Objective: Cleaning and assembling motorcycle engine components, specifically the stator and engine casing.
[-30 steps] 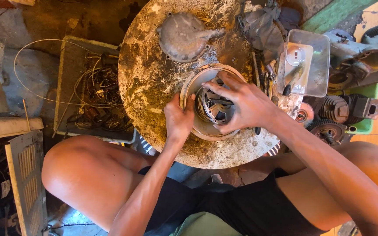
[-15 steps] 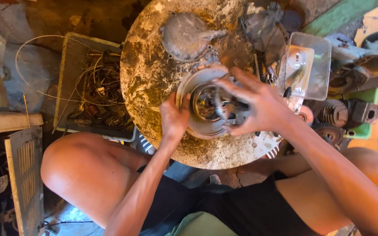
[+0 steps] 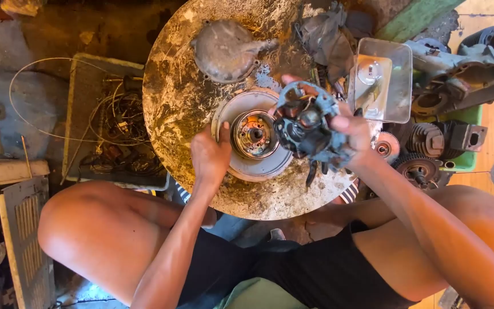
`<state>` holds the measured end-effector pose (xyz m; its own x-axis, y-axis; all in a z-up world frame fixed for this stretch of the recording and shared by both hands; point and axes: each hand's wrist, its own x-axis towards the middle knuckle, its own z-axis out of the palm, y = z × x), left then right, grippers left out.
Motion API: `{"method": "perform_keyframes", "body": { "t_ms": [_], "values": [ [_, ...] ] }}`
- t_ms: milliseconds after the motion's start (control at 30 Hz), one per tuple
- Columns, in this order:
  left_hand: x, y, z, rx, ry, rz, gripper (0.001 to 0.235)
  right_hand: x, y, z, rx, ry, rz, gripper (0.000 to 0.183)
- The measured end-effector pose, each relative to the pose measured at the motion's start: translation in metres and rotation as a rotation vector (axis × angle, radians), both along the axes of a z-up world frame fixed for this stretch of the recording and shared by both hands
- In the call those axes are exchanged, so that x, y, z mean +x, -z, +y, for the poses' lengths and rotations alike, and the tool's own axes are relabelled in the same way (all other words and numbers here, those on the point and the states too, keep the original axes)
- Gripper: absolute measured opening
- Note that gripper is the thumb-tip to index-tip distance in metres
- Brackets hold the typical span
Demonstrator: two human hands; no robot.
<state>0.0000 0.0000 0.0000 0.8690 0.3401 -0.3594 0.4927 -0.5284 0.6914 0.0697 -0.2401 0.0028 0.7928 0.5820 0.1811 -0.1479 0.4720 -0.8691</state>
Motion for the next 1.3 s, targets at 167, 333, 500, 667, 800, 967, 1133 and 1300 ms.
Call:
{"method": "perform_keyframes", "body": {
  "t_ms": [167, 333, 500, 667, 800, 967, 1133, 1300],
  "values": [
    [-0.002, 0.024, 0.001, 0.250, 0.049, -0.091, 0.041, -0.012, -0.023, -0.004, 0.330, -0.201, 0.546, 0.085],
    [0.006, 0.037, 0.011, 0.119, 0.038, -0.002, 0.028, -0.025, -0.088, 0.011, 0.460, -0.360, 0.852, 0.111],
    [0.005, 0.029, 0.010, 0.381, 0.105, -0.097, 0.029, -0.027, -0.083, 0.015, 0.332, -0.320, 0.454, 0.112],
    [0.008, 0.034, 0.011, 0.413, 0.115, -0.097, 0.029, -0.035, -0.085, 0.010, 0.329, -0.268, 0.549, 0.111],
    [0.006, 0.063, 0.019, 0.434, 0.158, -0.004, 0.054, -0.041, -0.089, 0.009, 0.308, -0.194, 0.530, 0.104],
    [0.005, 0.041, 0.010, 0.492, 0.131, -0.012, 0.060, -0.045, -0.119, 0.017, 0.300, -0.066, 0.530, 0.084],
    [0.001, -0.023, -0.012, 0.445, 0.159, -0.330, 0.047, -0.039, -0.096, 0.009, 0.220, -0.070, 0.497, 0.077],
    [-0.013, -0.054, -0.044, -0.933, 0.214, -0.105, 0.081, -0.024, 0.004, -0.015, 0.244, 0.393, 0.650, 0.058]
  ]
}}
